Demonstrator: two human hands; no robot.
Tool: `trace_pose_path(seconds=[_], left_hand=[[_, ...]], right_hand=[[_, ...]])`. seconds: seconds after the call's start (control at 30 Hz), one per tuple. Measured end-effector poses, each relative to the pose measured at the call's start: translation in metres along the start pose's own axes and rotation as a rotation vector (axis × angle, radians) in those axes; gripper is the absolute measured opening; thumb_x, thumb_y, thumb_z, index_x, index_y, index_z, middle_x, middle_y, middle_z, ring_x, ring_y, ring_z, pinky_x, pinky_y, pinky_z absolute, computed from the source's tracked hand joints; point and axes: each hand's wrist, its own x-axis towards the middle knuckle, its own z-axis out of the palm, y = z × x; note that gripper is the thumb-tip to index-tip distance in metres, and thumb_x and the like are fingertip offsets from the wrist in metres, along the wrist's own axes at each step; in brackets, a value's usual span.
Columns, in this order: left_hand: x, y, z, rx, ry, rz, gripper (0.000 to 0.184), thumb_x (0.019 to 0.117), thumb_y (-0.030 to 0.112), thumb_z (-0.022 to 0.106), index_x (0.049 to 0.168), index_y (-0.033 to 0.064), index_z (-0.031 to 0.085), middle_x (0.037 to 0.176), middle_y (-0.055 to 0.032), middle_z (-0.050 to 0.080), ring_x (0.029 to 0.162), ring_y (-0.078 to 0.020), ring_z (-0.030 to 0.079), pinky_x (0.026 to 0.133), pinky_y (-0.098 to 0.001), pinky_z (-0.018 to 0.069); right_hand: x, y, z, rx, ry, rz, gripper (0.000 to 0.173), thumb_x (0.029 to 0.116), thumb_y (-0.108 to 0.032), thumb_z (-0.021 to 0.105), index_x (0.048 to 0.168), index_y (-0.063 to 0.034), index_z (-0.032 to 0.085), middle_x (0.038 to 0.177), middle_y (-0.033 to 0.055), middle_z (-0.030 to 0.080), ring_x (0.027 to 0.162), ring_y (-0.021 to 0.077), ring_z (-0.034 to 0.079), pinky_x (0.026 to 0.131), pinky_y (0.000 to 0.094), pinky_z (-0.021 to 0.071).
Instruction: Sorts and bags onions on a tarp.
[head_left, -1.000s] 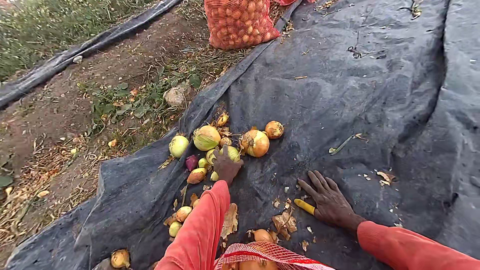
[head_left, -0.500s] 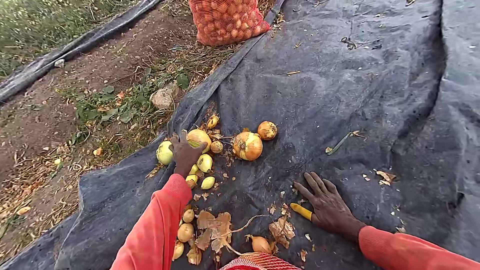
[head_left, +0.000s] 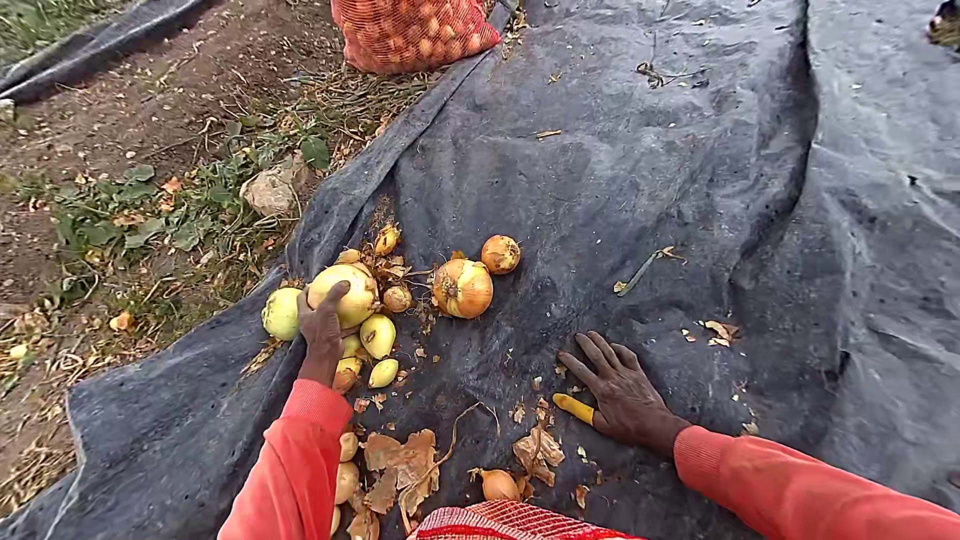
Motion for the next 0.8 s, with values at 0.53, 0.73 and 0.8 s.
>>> trace_pose_path(seconds=[0.53,0.73,0.8], left_hand=[[-0.172,0.085,0.028,0.799,-0.853,0.304,0.059,0.0876,0.038,0.081,0.133,0.0056,0.063,0.125,-0.0159,0.067,0.101,-0.0281,0.070,0.090,-0.0484,0.0576],[-0.113,0.030,0.153,0.979,-0.416,0.358,0.116,0.0678,0.056,0.091,0.161,0.0193,0.032,0.164,-0.0286,0.020,0.142,-0.0522,0.035,0.103,-0.0651,0.0440],[-0.111,0.017,0.171,1.067,-0.334,0.372,0.114,0.0653,0.057,0.091,0.160,0.0269,0.035,0.163,-0.0279,0.023,0.137,-0.0526,0.041,0.095,-0.0642,0.0490]], right_hand=[[0.002,0.002,-0.001,-0.006,-0.078,0.018,0.080,0.0835,-0.057,0.059,0.157,-0.0291,0.043,0.168,0.0174,0.029,0.156,0.0337,0.024,0.119,0.0576,0.0262],[0.002,0.002,-0.004,0.028,-0.123,0.030,0.076,0.0892,-0.060,0.051,0.159,-0.0315,0.039,0.170,0.0165,0.023,0.158,0.0323,0.019,0.122,0.0560,0.0205],[-0.003,-0.001,-0.012,0.067,-0.036,0.032,0.070,0.0881,-0.054,0.053,0.152,-0.0249,0.052,0.163,0.0192,0.038,0.153,0.0354,0.031,0.120,0.0565,0.0250]])
